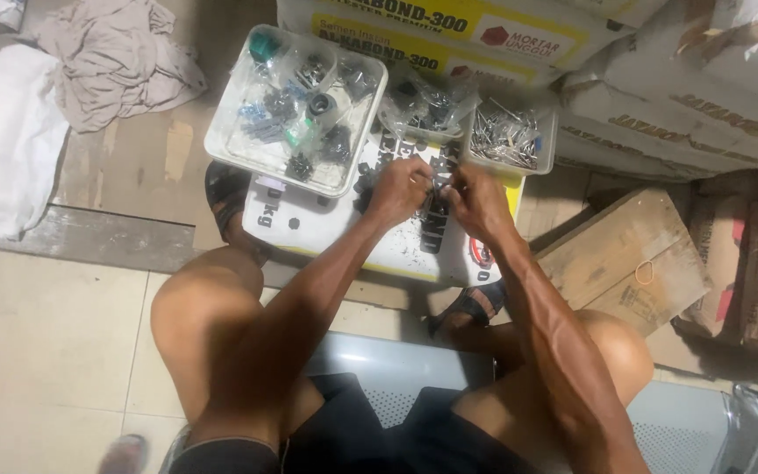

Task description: Sorting small black clips from a pile into a plastic storage container

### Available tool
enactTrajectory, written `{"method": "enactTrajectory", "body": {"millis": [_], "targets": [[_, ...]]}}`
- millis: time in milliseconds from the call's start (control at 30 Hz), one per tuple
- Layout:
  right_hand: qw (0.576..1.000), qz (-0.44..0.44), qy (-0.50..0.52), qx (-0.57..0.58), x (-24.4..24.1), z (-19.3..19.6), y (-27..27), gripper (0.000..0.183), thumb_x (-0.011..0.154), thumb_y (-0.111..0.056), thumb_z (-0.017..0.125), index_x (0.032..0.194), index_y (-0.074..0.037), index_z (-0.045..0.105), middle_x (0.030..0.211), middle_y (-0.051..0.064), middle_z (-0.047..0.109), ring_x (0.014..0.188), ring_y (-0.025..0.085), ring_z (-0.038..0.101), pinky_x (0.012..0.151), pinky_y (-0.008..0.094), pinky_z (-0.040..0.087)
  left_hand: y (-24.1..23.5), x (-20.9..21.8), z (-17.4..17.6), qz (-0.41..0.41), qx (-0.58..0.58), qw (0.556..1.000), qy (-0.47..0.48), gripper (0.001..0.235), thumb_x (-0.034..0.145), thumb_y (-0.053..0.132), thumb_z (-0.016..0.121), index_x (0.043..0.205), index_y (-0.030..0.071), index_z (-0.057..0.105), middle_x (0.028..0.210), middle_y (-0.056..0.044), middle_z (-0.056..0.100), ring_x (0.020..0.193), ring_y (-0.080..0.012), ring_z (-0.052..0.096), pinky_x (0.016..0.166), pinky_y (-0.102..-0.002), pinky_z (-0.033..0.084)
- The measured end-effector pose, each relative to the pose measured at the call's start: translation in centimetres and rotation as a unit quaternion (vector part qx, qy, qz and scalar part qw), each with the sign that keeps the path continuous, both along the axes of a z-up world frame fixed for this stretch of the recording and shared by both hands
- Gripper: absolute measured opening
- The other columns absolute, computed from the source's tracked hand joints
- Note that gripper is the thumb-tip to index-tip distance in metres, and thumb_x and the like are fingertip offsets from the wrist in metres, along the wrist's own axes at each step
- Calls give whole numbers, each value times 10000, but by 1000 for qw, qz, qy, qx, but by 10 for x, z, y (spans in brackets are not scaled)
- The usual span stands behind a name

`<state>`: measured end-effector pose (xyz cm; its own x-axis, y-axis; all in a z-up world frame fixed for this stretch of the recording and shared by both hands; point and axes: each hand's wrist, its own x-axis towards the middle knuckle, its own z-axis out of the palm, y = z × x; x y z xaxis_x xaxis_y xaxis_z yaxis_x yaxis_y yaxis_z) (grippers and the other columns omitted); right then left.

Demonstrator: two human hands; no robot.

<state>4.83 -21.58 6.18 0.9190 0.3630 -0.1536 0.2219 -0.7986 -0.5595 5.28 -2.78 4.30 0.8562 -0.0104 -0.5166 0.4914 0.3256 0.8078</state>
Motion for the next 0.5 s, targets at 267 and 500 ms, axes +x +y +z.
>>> {"method": "enactTrajectory", "body": {"millis": [267, 500], "targets": [[970, -38, 4, -240, -2, -85, -49, 167, 972, -154, 574, 945, -42, 695, 868, 199, 747, 888, 427, 756, 830, 553, 598, 17, -20, -13, -197, 519, 828, -74, 124, 919, 63, 663, 1029, 108, 700, 872, -142, 670, 728, -246, 748, 587, -358, 629], [995, 4, -39, -86, -7, -32, 18, 74, 843, -162, 709, 911, -135, 700, 827, 125, 690, 842, 375, 738, 733, 495, 600, 30, -38, 10, -192, 548, 795, -176, 116, 980, -3, 521, 1017, -11, 630, 1013, -232, 627, 834, -443, 747, 753, -554, 619]]}}
